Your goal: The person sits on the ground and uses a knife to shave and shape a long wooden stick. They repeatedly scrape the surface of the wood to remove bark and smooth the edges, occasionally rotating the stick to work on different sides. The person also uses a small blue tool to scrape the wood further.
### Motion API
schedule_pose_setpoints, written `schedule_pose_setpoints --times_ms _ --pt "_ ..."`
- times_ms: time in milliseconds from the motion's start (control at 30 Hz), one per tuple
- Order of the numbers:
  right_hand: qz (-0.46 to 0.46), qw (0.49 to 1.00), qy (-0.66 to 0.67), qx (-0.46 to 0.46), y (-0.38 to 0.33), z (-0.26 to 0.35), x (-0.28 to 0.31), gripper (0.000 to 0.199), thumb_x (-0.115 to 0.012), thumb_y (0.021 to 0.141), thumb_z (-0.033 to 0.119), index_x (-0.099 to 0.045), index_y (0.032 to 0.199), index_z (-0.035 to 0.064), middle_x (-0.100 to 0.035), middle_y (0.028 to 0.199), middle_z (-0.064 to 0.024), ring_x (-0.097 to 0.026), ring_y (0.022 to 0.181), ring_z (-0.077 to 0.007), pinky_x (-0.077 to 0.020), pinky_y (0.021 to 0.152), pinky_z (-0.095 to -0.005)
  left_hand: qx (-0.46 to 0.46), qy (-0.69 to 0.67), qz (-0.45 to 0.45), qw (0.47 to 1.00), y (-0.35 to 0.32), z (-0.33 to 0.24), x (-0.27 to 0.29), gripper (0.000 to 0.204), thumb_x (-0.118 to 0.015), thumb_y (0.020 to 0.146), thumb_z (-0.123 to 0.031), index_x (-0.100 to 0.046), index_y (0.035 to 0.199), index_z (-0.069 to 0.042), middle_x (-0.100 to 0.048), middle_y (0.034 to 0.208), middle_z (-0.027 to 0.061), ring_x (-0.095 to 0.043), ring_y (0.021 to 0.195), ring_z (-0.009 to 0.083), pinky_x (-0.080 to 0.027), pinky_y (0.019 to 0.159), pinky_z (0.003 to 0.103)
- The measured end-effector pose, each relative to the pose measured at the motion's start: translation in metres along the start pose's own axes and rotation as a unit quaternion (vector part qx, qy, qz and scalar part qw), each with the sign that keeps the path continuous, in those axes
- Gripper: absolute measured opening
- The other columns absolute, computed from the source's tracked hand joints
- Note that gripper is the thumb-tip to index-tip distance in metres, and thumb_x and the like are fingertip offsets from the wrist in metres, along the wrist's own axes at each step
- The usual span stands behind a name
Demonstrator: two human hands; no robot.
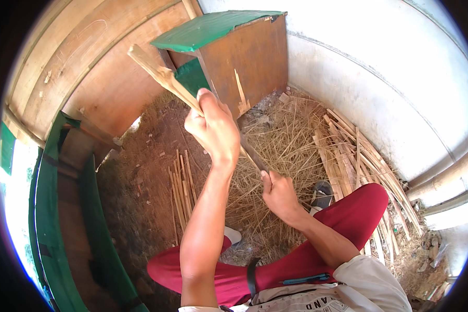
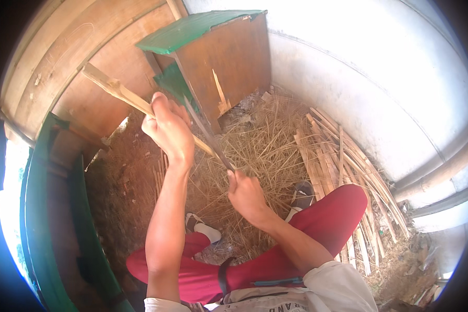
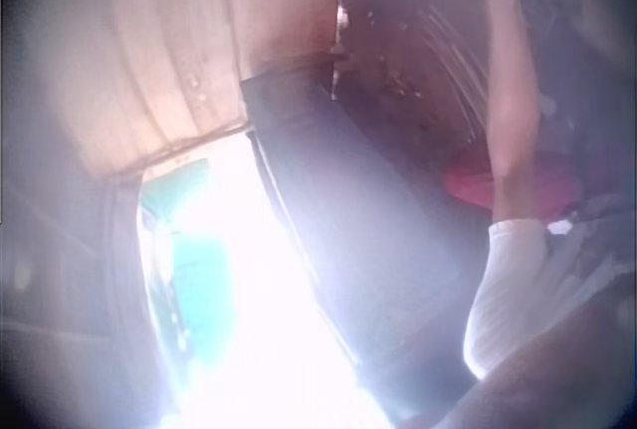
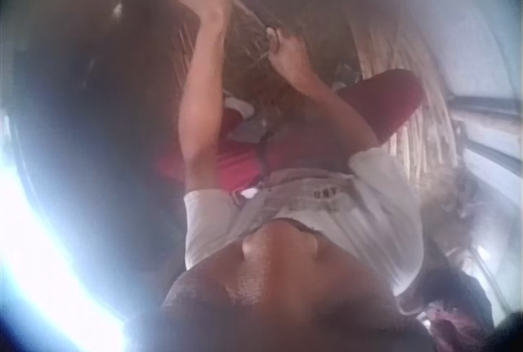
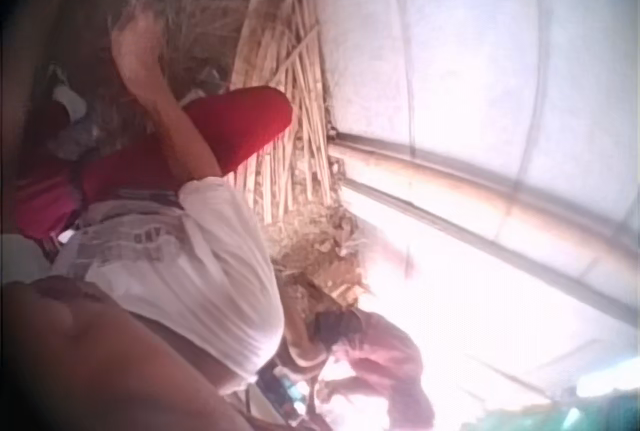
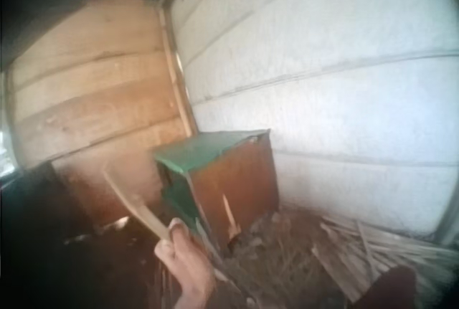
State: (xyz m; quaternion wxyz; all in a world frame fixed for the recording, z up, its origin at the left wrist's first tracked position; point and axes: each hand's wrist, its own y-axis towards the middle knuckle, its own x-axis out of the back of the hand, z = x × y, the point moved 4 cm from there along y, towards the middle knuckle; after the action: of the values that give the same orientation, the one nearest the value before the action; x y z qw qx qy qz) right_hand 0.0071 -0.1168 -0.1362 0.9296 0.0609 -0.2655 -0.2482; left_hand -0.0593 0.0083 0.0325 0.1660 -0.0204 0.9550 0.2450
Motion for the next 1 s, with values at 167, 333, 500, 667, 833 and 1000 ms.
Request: schedule_pose_setpoints --times_ms 167,333,500,667,833,1000 --pt "-0.014 0.998 -0.055 0.003 -0.007 -0.006 -0.009 0.031 -0.053 0.102 0.017 -0.06 0.087 -0.0094 -0.055 0.052 -0.0203 -0.058 0.043 -0.036 -0.0422 0.042 -0.0441 -0.011 0.059 -0.031 0.998 -0.004 0.002 -0.01 0.042 -0.046 0.098 -0.018 -0.035 0.058 -0.01 -0.036 0.052 -0.0039 -0.033 0.047 0.004 -0.025 0.044 0.026" --pt "-0.031 0.999 0.009 -0.002 0.001 -0.019 -0.006 0.031 -0.055 0.101 0.018 -0.057 0.081 -0.0063 -0.053 0.05 -0.0212 -0.057 0.043 -0.0383 -0.0411 0.042 -0.0448 -0.031 0.042 -0.041 0.998 0.004 0.003 -0.009 0.042 -0.046 0.095 -0.017 -0.034 0.056 -0.009 -0.037 0.051 -0.0033 -0.032 0.047 0.0055 -0.025 0.044 0.028" --pt "-0.023 1.0 -0.019 -0.003 -0.007 -0.008 -0.001 0.031 -0.054 0.101 0.019 -0.058 0.084 -0.0059 -0.054 0.051 -0.0223 -0.057 0.045 -0.0408 -0.0437 0.043 -0.0467 0.005 -0.011 -0.042 0.999 -0.003 0.007 -0.014 0.042 -0.048 0.095 -0.016 -0.034 0.056 -0.009 -0.035 0.05 -0.0036 -0.031 0.045 0.0042 -0.023 0.043 0.026" --pt "0.018 0.998 -0.029 -0.046 -0.005 -0.041 -0.013 0.032 -0.051 0.101 0.02 -0.06 0.085 -0.0061 -0.059 0.058 -0.0253 -0.061 0.053 -0.0466 -0.0498 0.049 -0.0522 0.003 -0.029 -0.043 0.999 -0.002 0.0 -0.011 0.045 -0.049 0.094 -0.016 -0.027 0.055 -0.011 -0.029 0.048 -0.0026 -0.026 0.042 0.007 -0.018 0.041 0.028" --pt "0.019 1.0 0.014 -0.019 -0.001 0.012 0.012 0.032 -0.05 0.101 0.02 -0.058 0.083 -0.0056 -0.06 0.058 -0.025 -0.062 0.054 -0.0464 -0.0509 0.05 -0.052 -0.013 -0.041 -0.02 0.999 -0.009 0.003 -0.012 0.042 -0.049 0.094 -0.014 -0.035 0.054 -0.009 -0.034 0.049 -0.0036 -0.03 0.042 0.0046 -0.022 0.04 0.025" --pt "0.039 0.993 -0.085 -0.073 -0.021 -0.081 -0.028 0.038 -0.049 0.102 0.025 -0.061 0.083 -0.0067 -0.059 0.057 -0.0232 -0.061 0.052 -0.0436 -0.0502 0.05 -0.0518 -0.009 -0.018 -0.016 1.0 -0.005 0.001 -0.009 0.042 -0.046 0.094 -0.015 -0.036 0.054 -0.009 -0.035 0.045 -0.0016 -0.032 0.037 0.007 -0.021 0.038 0.028"
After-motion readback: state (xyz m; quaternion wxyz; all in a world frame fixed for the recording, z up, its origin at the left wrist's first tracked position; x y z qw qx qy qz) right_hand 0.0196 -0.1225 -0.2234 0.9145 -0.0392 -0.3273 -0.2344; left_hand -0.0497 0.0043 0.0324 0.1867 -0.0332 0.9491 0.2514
